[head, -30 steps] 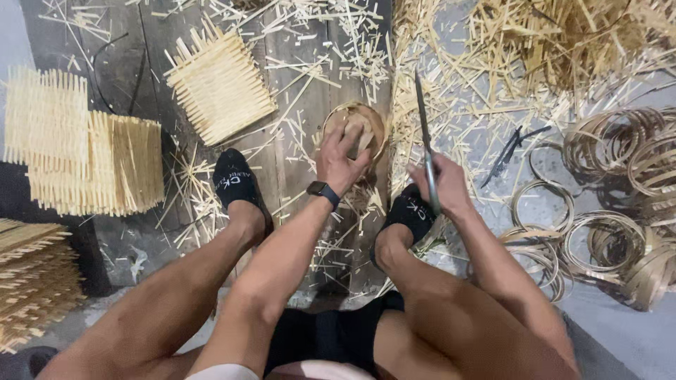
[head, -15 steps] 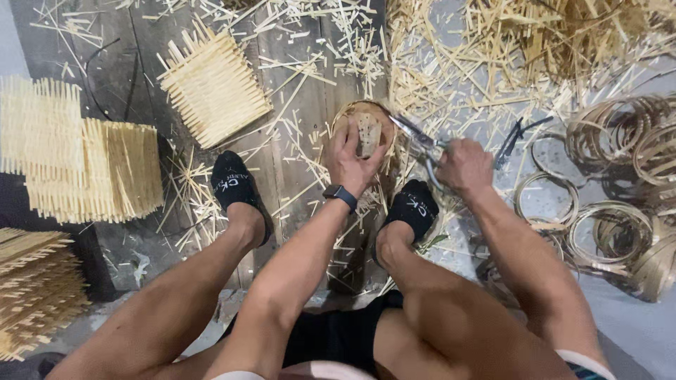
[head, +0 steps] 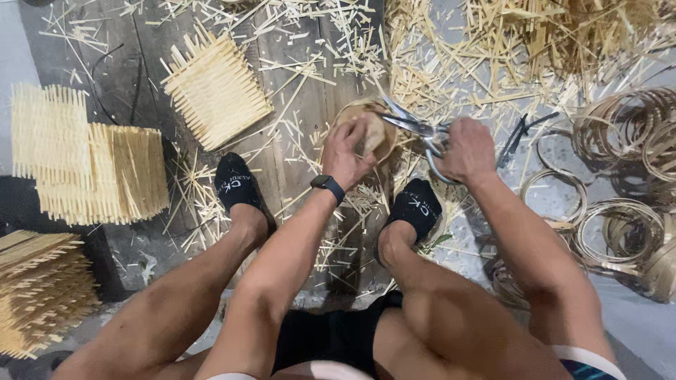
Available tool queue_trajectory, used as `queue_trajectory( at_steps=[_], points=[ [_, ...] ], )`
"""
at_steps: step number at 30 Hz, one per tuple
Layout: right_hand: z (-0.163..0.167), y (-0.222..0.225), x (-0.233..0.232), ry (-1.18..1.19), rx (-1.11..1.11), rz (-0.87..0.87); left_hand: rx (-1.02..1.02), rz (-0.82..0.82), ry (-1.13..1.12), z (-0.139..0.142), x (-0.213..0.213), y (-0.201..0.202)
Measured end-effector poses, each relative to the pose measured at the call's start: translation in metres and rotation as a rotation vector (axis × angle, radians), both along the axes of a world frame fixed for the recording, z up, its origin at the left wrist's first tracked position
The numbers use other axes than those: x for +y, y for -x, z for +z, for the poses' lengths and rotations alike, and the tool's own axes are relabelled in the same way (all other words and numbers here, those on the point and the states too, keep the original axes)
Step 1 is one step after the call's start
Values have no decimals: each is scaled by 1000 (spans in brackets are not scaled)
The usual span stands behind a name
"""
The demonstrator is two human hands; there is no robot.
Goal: The person sits on the floor and repeatedly picks up small bamboo bowls, places them on a wooden block, and trims the rim with shears. Finished bowls are set aside, and the process continues with multiple units.
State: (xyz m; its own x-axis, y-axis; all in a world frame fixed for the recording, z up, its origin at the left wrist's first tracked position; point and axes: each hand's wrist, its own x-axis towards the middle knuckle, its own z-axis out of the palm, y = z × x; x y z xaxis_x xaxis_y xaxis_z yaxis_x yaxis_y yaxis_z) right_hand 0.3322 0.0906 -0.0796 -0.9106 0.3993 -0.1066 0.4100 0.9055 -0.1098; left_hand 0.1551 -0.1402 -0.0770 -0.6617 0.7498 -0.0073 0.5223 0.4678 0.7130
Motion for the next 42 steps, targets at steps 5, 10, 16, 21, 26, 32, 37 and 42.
queue_trajectory(
  at_steps=[5,10,16,21,26,32,37,42],
  points=[
    [-4,3,4,168,-235,-123,1,-144,36,5,-2,14],
    [2,6,7,91,-153,-31,-61,-186,108,8,0,24],
    [-1,19,5,25,-127,-29,-17,-148,117,25,4,21],
    [9,20,13,89,-257,-37,19,65,149,30,15,-2],
    [8,26,6,25,-177,-10,11,-99,102,20,13,4],
    [4,23,11,134,-205,-54,-94,202,-109,11,6,-1],
    [10,31,7,63,-199,-11,-19,53,10,6,11,-4],
    [13,40,9,126,-303,-54,39,-20,-26,10,8,-1]
  ],
)
